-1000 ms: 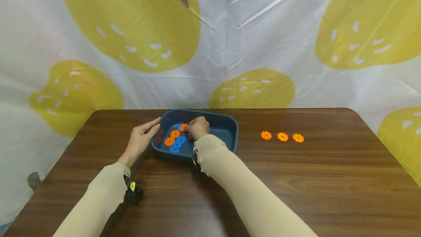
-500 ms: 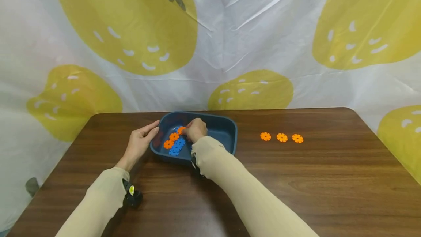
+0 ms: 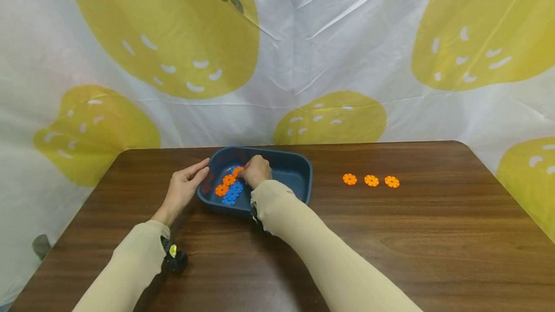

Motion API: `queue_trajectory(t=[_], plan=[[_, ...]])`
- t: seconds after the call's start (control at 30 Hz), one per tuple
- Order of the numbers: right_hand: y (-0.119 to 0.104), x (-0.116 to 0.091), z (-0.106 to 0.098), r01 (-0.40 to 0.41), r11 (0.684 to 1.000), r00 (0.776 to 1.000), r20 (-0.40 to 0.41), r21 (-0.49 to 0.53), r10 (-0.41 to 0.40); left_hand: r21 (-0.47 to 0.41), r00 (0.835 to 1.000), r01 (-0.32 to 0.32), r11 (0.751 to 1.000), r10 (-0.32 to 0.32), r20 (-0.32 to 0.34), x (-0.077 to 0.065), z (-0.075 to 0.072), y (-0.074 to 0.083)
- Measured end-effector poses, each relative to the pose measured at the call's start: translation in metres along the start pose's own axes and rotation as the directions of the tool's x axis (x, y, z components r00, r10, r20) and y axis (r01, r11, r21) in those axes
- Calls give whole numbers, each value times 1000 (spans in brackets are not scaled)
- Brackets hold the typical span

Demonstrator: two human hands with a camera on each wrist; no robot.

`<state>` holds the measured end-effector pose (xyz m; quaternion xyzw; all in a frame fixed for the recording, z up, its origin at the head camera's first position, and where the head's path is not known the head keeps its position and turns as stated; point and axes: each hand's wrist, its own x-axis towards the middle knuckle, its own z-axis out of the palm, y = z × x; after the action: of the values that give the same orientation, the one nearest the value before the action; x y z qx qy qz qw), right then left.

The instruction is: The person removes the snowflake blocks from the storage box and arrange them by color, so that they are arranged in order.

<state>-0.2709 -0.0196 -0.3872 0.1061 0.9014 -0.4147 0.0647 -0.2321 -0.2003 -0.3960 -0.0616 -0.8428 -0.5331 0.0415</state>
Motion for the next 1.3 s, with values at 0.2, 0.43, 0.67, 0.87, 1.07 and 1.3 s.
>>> queue_trajectory(t=[0.2, 0.43, 0.67, 0.87, 1.07, 1.3], plan=[[-1, -2, 0, 8, 1000, 1000, -3, -11, -8, 22, 1000, -6, 1000, 6, -11, 4, 0, -13], [-1, -1, 2, 18, 999, 1000, -21, -48, -19, -1, 1000, -3, 1000, 3, -4, 3, 0, -10], [-2, 1, 3, 36, 995, 999, -30, -97, -39, 1, 1000, 11, 1000, -11, -6, 3, 0, -9], [-4, -1, 3, 38, 992, 999, -28, -118, -41, 4, 1000, -2, 1000, 2, 2, 3, 0, -10], [-3, -3, 3, 49, 992, 998, -20, -118, -52, 25, 1000, 1, 1000, -1, 11, 2, -1, -10], [-1, -2, 3, 76, 987, 997, -23, -140, -80, 26, 1000, -16, 1000, 15, 11, 3, -1, -10]])
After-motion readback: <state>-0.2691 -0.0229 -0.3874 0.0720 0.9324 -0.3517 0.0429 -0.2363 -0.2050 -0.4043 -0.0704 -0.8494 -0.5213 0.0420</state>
